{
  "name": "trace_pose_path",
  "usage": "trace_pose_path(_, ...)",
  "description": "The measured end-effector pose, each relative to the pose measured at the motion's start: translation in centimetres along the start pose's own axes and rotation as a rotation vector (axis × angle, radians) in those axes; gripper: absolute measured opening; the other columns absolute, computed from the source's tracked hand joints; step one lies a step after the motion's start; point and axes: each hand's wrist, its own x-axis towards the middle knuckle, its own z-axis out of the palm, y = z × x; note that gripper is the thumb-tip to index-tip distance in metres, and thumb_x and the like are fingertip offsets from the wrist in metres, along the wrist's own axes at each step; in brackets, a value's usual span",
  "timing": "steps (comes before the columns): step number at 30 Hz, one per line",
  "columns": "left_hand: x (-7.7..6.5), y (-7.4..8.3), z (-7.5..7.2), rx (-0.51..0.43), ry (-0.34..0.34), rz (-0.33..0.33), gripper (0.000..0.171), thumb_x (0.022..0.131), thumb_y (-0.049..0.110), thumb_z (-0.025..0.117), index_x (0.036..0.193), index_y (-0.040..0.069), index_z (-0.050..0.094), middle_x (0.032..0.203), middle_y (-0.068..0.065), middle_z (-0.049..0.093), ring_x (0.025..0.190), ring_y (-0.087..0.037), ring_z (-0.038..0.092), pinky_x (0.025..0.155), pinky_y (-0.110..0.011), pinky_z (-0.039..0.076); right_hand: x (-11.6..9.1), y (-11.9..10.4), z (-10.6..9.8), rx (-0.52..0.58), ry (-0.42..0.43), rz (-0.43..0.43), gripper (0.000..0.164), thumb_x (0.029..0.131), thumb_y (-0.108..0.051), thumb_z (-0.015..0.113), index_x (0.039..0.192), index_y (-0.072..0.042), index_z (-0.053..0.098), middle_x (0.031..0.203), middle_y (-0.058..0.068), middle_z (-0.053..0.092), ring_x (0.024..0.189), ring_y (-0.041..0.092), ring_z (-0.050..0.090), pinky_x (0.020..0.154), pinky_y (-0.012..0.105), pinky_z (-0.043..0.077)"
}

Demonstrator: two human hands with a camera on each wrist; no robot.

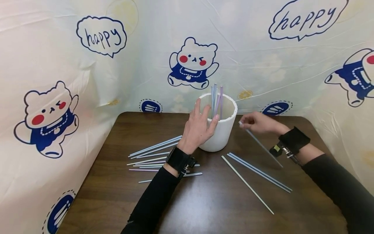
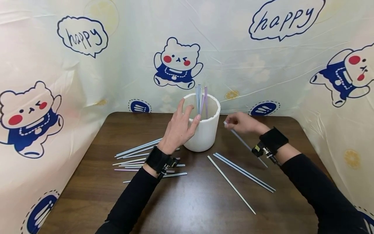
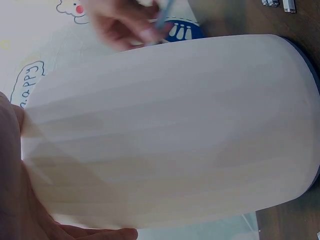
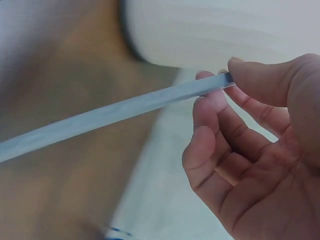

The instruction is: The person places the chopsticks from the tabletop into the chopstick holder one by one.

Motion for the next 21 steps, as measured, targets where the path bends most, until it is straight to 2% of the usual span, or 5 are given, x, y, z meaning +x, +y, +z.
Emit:
trace_pose_path(5, 0.1, 0.0, 0.0, -0.001, 0.002, -0.001, 0.057, 0.104, 0.055, 0.038, 0.141, 0.013, 0.051, 0.164, -0.024, 0.025, 0.125, -0.041, 0.057, 0.082, -0.051, 0.061, -1.1, -2.5, -3.7, -0.014, 0.089, -0.006, 0.013, 0.100, -0.012, 0.064, 0.110, -0.004, 0.069, 0.088, 0.004, 0.073, 0.072, 0.008, 0.059, 0.065, 0.023, 0.046)
trace_pose_path(10, 0.1, -0.1, 0.0, -0.005, 0.001, -0.003, 0.057, 0.104, 0.055, 0.038, 0.141, 0.013, 0.051, 0.165, -0.024, 0.024, 0.126, -0.042, 0.057, 0.083, -0.052, 0.061, -1.8, -5.4, -6.6, -0.004, 0.177, 0.046, 0.013, 0.100, -0.016, 0.065, 0.107, -0.008, 0.071, 0.084, -0.002, 0.072, 0.074, 0.013, 0.062, 0.065, 0.023, 0.048)
trace_pose_path(15, 0.1, -0.1, 0.0, -0.002, 0.001, -0.003, 0.058, 0.104, 0.055, 0.037, 0.141, 0.014, 0.050, 0.165, -0.024, 0.024, 0.127, -0.043, 0.056, 0.083, -0.053, 0.061, -2.1, -8.5, -9.2, 0.080, 0.274, 0.031, 0.015, 0.099, -0.017, 0.066, 0.108, -0.007, 0.071, 0.081, -0.009, 0.071, 0.071, 0.019, 0.059, 0.061, 0.023, 0.049)
trace_pose_path(21, 0.0, -0.1, 0.0, -0.009, -0.010, -0.011, 0.058, 0.104, 0.056, 0.036, 0.142, 0.014, 0.049, 0.165, -0.024, 0.023, 0.128, -0.043, 0.055, 0.082, -0.053, 0.061, -2.7, -11.8, -11.3, 0.208, 0.387, -0.035, 0.016, 0.100, -0.020, 0.064, 0.111, -0.009, 0.069, 0.087, -0.008, 0.074, 0.063, 0.014, 0.056, 0.060, 0.020, 0.048)
